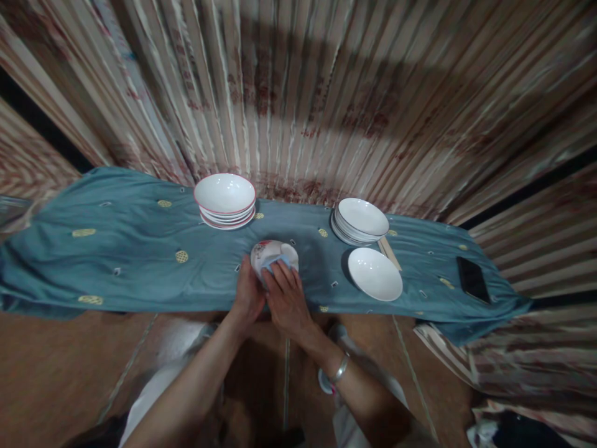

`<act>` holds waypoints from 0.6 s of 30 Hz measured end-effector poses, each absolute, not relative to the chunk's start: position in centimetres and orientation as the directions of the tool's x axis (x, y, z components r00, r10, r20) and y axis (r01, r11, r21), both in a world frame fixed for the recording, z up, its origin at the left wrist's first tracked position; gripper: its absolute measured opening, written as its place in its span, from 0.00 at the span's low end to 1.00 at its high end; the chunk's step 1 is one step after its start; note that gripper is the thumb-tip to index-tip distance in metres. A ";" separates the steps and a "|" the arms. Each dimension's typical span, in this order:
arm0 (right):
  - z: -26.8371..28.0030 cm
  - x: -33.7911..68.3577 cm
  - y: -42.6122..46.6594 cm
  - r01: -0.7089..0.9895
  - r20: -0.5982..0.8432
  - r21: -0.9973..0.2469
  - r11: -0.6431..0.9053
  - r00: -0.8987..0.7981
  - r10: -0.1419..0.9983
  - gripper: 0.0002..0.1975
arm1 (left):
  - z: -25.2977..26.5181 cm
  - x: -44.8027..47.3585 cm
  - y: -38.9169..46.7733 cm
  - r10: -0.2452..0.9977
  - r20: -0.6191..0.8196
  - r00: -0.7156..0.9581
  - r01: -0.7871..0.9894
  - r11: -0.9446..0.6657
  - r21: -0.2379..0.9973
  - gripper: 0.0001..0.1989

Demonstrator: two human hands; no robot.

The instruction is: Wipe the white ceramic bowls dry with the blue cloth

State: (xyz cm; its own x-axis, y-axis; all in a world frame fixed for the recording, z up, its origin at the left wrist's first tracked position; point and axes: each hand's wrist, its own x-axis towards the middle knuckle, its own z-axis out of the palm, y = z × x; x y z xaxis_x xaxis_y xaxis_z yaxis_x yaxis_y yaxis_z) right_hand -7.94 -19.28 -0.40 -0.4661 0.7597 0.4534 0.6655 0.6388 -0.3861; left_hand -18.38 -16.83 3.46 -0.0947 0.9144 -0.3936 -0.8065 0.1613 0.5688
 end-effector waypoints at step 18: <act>2.7 -8.7 -17.1 0.769 0.610 -0.204 0.606 -0.384 0.693 0.18 | 2.8 -16.8 -17.4 0.951 -0.296 -0.093 -0.788 0.111 0.605 0.22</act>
State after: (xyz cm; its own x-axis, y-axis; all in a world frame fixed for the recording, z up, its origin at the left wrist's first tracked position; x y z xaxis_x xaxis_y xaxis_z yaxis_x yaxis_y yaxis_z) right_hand -8.69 -17.10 2.65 -0.3840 0.6932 0.6100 0.7692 0.6056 -0.2039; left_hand -16.83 -17.45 2.85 -0.0931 0.9505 -0.2964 -0.7882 0.1115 0.6053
